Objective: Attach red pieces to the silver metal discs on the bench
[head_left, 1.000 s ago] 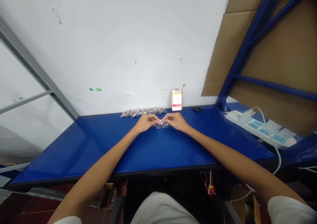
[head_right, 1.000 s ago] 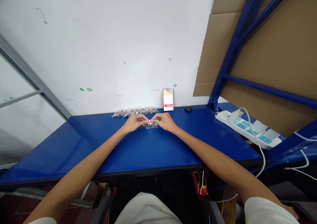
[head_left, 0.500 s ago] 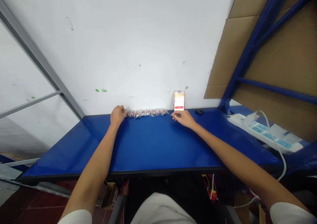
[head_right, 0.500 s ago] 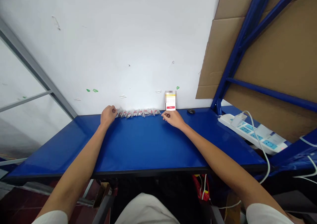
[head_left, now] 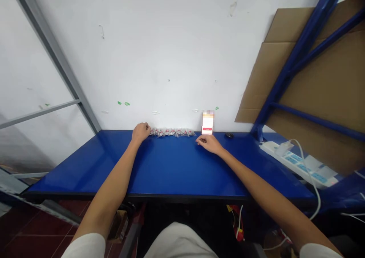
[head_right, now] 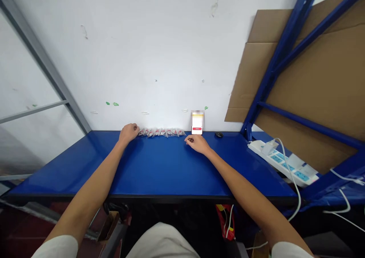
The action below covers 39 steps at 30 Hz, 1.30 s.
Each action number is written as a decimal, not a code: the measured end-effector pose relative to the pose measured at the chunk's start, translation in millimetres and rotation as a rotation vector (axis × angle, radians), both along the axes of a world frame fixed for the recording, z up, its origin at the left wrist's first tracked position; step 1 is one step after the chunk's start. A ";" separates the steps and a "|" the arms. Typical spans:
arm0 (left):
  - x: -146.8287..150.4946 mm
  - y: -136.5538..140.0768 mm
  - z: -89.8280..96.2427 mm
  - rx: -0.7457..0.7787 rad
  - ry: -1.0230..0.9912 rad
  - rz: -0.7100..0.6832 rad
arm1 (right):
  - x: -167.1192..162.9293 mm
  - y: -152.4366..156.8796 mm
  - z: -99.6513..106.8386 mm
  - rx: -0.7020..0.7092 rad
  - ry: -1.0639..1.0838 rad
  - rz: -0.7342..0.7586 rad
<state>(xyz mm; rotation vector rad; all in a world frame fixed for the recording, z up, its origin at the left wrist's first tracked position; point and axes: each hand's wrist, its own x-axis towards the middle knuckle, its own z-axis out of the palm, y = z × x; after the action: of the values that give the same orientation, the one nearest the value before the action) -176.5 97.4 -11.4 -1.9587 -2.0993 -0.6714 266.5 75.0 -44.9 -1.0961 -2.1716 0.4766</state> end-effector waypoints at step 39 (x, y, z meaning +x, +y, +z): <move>182.5 -59.5 -27.9 -0.276 -1.054 -0.863 | -31.4 -12.1 17.6 -0.378 0.499 0.126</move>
<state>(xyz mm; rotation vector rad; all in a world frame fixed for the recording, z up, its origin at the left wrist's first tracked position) 6.0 37.8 -39.2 -3.1375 -1.6193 -2.0096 235.0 62.9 -27.3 -0.9054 -1.7489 1.1245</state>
